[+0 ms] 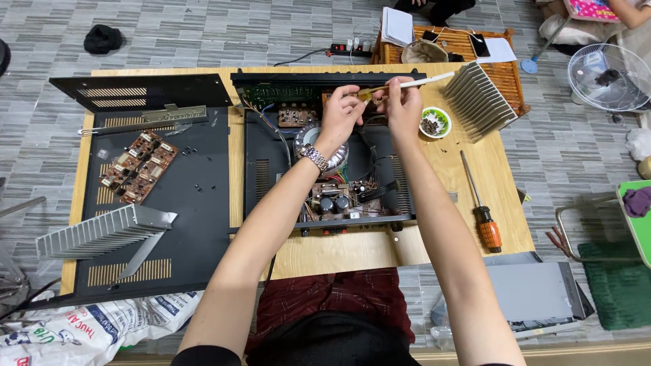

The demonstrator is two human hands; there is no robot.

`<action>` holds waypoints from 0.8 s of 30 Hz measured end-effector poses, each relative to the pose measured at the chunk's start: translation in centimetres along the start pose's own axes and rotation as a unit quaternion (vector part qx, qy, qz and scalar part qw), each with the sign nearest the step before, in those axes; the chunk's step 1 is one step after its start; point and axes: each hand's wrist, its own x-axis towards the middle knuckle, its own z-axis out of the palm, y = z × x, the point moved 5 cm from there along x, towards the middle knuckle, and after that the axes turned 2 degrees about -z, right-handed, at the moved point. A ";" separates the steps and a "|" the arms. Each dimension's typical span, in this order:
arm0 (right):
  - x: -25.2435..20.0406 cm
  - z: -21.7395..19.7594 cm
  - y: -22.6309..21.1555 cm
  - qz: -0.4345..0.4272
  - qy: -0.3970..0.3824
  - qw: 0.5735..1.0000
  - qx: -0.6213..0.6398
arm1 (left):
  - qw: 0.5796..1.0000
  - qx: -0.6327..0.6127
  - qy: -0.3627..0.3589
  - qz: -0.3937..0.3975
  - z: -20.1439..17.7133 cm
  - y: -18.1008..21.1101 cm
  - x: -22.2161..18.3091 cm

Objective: Disassembling and cleaning the internal components of an electronic amplifier using a screwdriver and a brush

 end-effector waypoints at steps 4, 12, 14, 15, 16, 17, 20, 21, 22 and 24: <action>-0.4 0.5 -1.9 -0.041 -0.015 0.998 -0.050 | 1.000 0.018 0.005 -0.006 0.1 0.5 -0.3; -0.8 0.8 -3.6 -0.077 -0.005 0.994 -0.081 | 1.000 0.023 0.006 -0.011 0.1 0.8 -0.4; -0.7 0.9 -3.3 -0.076 -0.010 0.994 -0.076 | 0.999 0.034 0.008 -0.016 0.0 0.6 -0.4; -0.7 0.8 -3.3 -0.076 -0.011 0.994 -0.076 | 0.999 0.034 0.008 -0.016 0.1 0.5 -0.4; -0.7 0.7 -3.3 -0.076 -0.009 0.994 -0.081 | 0.999 0.037 0.008 -0.019 0.1 0.5 -0.3; -0.7 0.7 -3.3 -0.075 -0.007 0.994 -0.085 | 0.999 0.039 0.009 -0.022 0.1 0.4 -0.3; -1.3 1.1 -3.5 -0.075 -0.018 0.995 -0.068 | 0.998 0.067 0.008 -0.019 0.6 3.4 -1.9; -1.6 1.2 -3.3 -0.076 -0.018 0.995 -0.068 | 0.998 0.067 0.008 -0.018 0.7 3.0 -1.9; -1.9 1.5 -3.2 -0.083 -0.035 0.991 -0.095 | 0.996 0.086 0.008 -0.013 0.9 2.7 -2.0; -2.6 2.1 -3.4 -0.092 -0.054 0.987 -0.120 | 0.994 0.106 0.008 -0.006 1.1 2.7 -2.2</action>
